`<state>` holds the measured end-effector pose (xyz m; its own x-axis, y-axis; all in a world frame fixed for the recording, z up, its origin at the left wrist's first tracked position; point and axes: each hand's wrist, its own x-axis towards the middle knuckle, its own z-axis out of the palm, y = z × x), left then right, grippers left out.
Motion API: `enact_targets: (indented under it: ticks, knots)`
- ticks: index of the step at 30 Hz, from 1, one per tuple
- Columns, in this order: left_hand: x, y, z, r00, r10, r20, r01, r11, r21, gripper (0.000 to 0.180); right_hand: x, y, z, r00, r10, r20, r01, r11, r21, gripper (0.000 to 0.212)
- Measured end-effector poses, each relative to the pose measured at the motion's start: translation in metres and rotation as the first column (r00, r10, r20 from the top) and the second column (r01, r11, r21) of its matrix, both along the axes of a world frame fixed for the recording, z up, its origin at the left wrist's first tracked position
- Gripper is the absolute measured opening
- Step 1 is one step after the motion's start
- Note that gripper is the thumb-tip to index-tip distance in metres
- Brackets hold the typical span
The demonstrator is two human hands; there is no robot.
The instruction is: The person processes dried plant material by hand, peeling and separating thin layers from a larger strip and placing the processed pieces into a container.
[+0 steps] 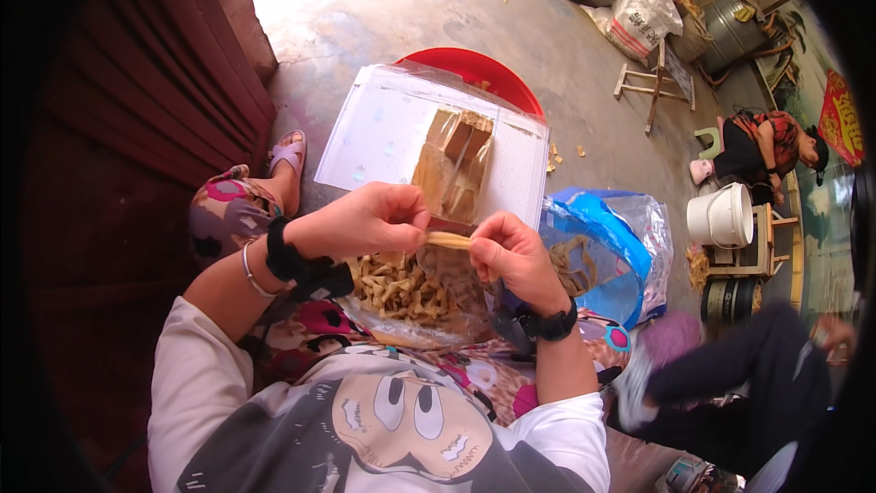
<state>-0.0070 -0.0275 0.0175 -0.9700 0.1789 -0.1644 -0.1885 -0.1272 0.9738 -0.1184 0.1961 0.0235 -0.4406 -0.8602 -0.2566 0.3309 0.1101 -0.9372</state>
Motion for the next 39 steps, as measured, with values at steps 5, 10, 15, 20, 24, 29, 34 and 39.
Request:
enact_targets:
  ticks: [5,10,15,20,24,29,34,39]
  knots:
    - [-0.013,0.002,0.003,0.767,-0.02,-0.641,-0.494,0.619,-0.611,0.013,-0.008,-0.018,-0.004,0.733,-0.131,-0.668,0.131,0.99,-0.051,0.01]
    - [-0.027,0.007,-0.001,0.633,-0.138,-0.762,-0.703,0.31,-0.64,0.018,-0.013,-0.032,-0.011,0.432,-0.249,-0.867,0.248,0.957,-0.151,0.012]
    - [-0.026,0.013,0.0,0.722,-0.17,-0.671,-0.643,0.193,-0.741,0.014,-0.011,-0.036,0.0,0.174,-0.074,-0.982,0.217,0.975,-0.035,0.009]
    - [-0.016,0.008,0.001,0.792,-0.142,-0.594,-0.579,0.135,-0.804,0.011,0.001,-0.021,0.006,0.058,0.077,-0.995,0.263,0.961,0.089,0.008]
    - [0.004,-0.005,0.004,0.923,-0.234,-0.305,-0.192,0.408,-0.893,0.009,0.002,0.012,0.008,0.504,0.227,-0.833,0.067,0.951,0.3,0.015]
    - [0.015,0.01,-0.039,0.874,-0.379,-0.303,-0.17,0.346,-0.923,0.011,0.006,0.017,-0.012,0.706,0.231,-0.669,-0.007,0.948,0.319,0.023]
    - [0.008,0.03,-0.078,0.837,-0.542,0.069,0.177,0.151,-0.973,0.012,-0.038,0.048,-0.049,0.806,0.142,-0.574,0.136,0.901,0.413,0.021]
    - [0.008,0.064,-0.138,0.698,-0.69,0.19,0.328,0.072,-0.942,0.017,-0.064,0.085,-0.087,0.676,0.395,-0.622,0.261,0.661,0.703,0.025]
